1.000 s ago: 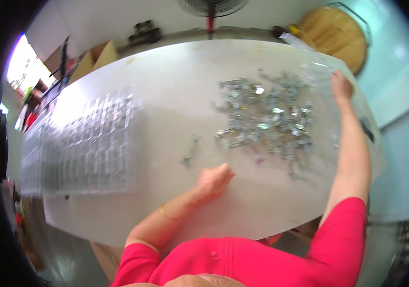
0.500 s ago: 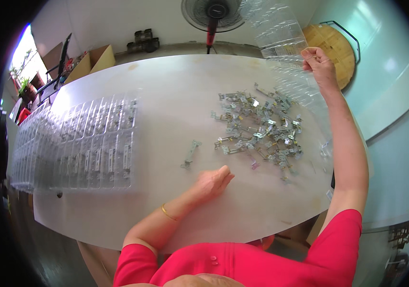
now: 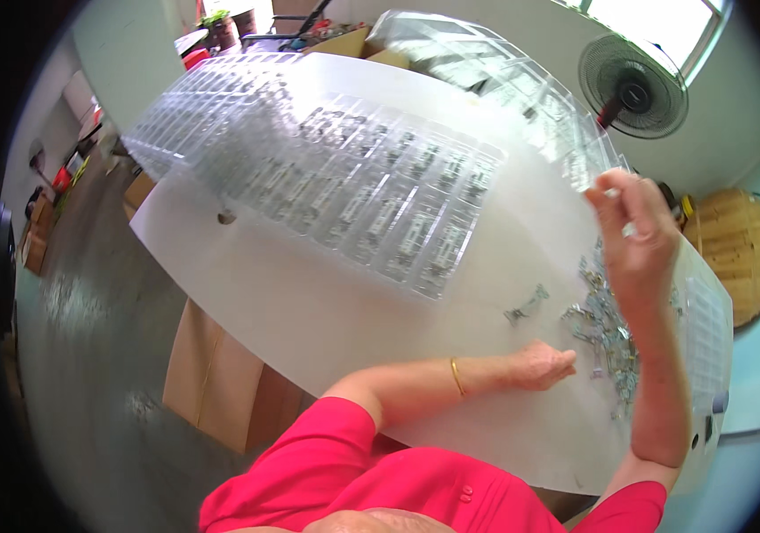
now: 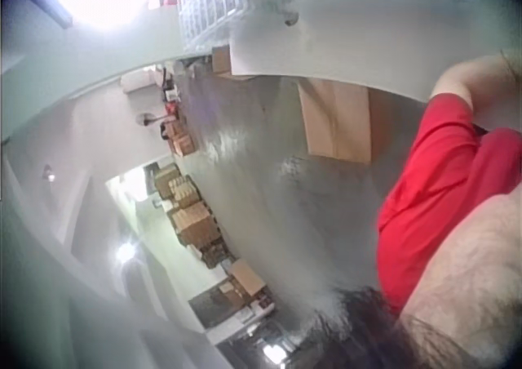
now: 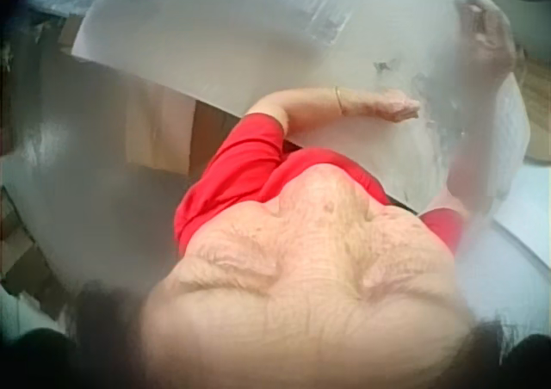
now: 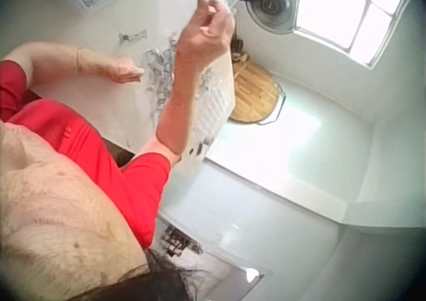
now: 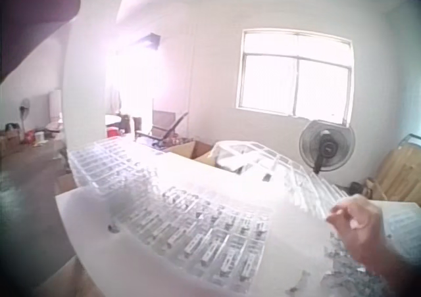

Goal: The person picks up a metal bracket and a pin from the table, inserts the pin into the bracket by hand, and places the assembled unit into a plastic tray, repeating the process.

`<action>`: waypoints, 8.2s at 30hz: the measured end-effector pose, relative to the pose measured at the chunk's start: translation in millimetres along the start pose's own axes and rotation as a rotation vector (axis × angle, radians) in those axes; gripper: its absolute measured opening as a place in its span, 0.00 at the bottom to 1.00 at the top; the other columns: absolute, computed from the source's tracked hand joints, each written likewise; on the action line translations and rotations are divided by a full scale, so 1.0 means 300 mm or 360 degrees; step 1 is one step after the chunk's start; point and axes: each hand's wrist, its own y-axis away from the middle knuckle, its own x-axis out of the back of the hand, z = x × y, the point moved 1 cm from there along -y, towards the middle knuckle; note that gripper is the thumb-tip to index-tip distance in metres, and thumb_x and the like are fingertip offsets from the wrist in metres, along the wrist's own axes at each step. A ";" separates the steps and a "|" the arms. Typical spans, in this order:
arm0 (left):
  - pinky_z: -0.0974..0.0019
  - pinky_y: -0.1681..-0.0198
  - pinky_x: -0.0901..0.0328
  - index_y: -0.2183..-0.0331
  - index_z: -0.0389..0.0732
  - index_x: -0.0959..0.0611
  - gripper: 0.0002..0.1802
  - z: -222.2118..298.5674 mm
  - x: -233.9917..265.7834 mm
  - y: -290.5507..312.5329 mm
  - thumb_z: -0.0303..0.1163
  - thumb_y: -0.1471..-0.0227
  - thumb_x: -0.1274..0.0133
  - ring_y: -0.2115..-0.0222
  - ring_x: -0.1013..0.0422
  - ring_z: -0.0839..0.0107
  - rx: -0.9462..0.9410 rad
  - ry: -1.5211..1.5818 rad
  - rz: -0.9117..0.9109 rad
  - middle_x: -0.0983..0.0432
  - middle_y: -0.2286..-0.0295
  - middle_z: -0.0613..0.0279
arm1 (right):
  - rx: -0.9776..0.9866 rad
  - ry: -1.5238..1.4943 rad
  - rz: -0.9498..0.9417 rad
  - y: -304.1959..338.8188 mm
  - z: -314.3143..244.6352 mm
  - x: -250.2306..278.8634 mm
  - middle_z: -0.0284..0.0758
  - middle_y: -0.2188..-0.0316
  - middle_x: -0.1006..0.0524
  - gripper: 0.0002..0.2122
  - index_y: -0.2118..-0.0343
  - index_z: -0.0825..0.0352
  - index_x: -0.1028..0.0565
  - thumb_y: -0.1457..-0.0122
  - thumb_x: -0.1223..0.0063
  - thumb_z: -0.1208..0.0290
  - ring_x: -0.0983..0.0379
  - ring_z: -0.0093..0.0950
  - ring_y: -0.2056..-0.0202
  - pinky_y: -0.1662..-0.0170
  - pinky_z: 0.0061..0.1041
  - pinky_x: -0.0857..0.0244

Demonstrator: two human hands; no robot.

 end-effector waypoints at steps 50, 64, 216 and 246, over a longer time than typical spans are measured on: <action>0.50 0.67 0.34 0.63 0.36 0.25 0.16 0.004 -0.007 -0.007 0.41 0.39 0.52 0.68 0.26 0.46 0.1083 0.2166 -0.0473 0.23 0.70 0.39 | 0.0382 -0.0192 -0.0464 0.150 -0.502 -0.601 0.32 0.77 0.34 0.12 0.58 0.67 0.23 0.47 0.44 0.76 0.31 0.30 0.73 0.67 0.31 0.39; 0.42 0.78 0.40 0.67 0.40 0.33 0.14 0.032 0.043 -0.009 0.39 0.38 0.50 0.79 0.32 0.36 0.0030 0.0168 0.0099 0.30 0.82 0.43 | 0.0126 -0.0102 -0.0358 0.230 -0.283 -0.345 0.39 0.57 0.26 0.20 0.53 0.66 0.23 0.47 0.35 0.62 0.30 0.37 0.50 0.40 0.45 0.43; 0.56 0.60 0.29 0.70 0.41 0.13 0.14 -0.133 1.776 0.640 0.42 0.52 0.40 0.66 0.20 0.55 0.1712 -0.1788 0.1159 0.17 0.71 0.50 | -0.1237 -0.0876 -0.0191 0.891 0.210 -0.080 0.25 0.73 0.30 0.01 0.65 0.68 0.26 0.37 0.46 0.77 0.38 0.14 0.73 0.69 0.16 0.42; 0.60 0.56 0.28 0.66 0.41 0.11 0.17 0.022 1.717 0.754 0.23 0.56 0.52 0.65 0.20 0.59 0.2058 -0.1662 0.0615 0.17 0.68 0.48 | -0.1170 -0.0847 -0.0269 0.902 0.222 -0.082 0.26 0.70 0.29 0.02 0.63 0.68 0.26 0.35 0.49 0.76 0.37 0.16 0.69 0.65 0.17 0.40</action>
